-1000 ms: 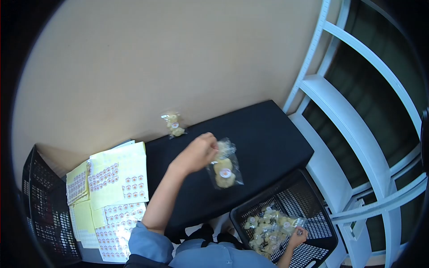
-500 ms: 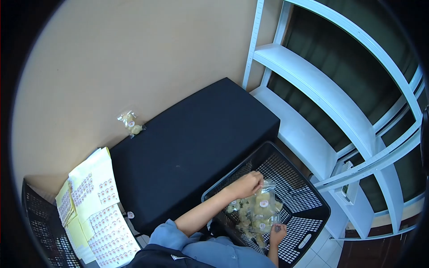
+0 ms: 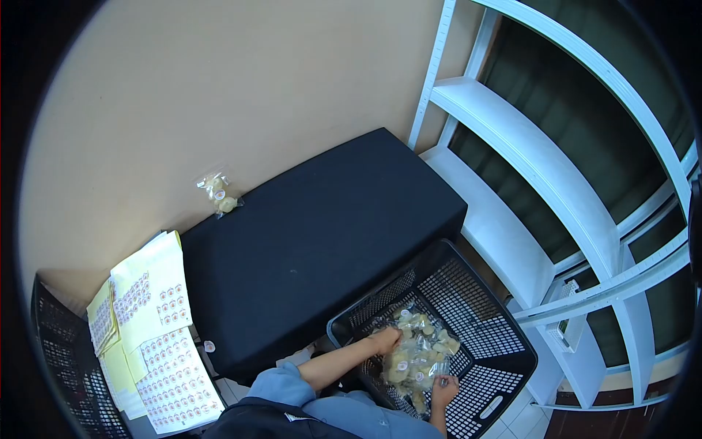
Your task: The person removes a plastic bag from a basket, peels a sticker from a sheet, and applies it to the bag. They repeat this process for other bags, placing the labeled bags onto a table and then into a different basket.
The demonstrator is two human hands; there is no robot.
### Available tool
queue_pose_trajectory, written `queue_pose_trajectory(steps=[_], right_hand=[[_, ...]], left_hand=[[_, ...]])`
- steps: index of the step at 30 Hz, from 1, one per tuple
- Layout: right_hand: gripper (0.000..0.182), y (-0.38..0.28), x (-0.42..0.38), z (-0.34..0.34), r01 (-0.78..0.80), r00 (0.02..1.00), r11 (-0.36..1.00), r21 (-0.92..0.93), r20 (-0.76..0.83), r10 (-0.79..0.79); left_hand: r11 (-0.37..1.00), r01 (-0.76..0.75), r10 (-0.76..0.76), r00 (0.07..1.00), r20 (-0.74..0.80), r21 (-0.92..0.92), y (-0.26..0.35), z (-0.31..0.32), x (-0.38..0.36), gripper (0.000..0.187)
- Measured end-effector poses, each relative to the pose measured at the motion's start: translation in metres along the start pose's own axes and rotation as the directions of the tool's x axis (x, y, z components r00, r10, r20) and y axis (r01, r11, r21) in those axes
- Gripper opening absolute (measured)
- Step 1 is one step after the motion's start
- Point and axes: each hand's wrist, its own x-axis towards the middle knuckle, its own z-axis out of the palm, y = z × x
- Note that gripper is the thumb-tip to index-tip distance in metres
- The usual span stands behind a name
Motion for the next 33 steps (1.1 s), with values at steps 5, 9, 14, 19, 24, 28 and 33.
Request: queue_pose_trajectory(steps=[5, 9, 14, 19, 24, 28, 33], right_hand=[[0.04, -0.044, 0.019, 0.0, 0.062, 0.998, 0.992, -0.113, -0.022, -0.065], [0.046, -0.099, 0.074, 0.014, 0.197, 0.979, 0.98, -0.018, -0.048, -0.198], [0.031, -0.257, 0.131, 0.048, 0.515, 0.857, 0.829, 0.217, -0.118, -0.501], [0.008, -0.399, 0.127, 0.129, 0.624, 0.685, 0.566, 0.539, -0.029, -0.728], [0.03, -0.528, 0.084, 0.233, 0.459, 0.479, 0.468, 0.755, 0.233, -0.846], [0.066, -0.587, 0.05, 0.317, 0.392, 0.474, 0.515, 0.763, 0.312, -0.823], [0.058, -0.608, 0.029, 0.352, 0.263, 0.578, 0.671, 0.694, 0.443, -0.685]], left_hand=[[0.998, 0.063, -0.063, 0.998, 0.012, -0.004, -0.002, -0.012, -0.016, 0.016], [0.993, 0.115, -0.112, 0.992, 0.059, -0.038, -0.013, -0.008, -0.021, 0.029], [0.977, 0.189, -0.179, 0.977, 0.114, -0.093, 0.008, -0.051, -0.048, 0.077], [0.969, 0.181, -0.123, 0.944, 0.306, -0.169, 0.013, -0.156, -0.085, 0.05], [0.931, 0.186, -0.185, 0.982, 0.034, -0.314, 0.009, -0.27, -0.181, 0.043], [0.867, 0.224, -0.309, 0.942, -0.128, -0.445, 0.005, -0.312, -0.245, 0.046], [0.89, 0.221, -0.35, 0.891, -0.29, -0.398, 0.006, -0.331, -0.263, 0.049]])
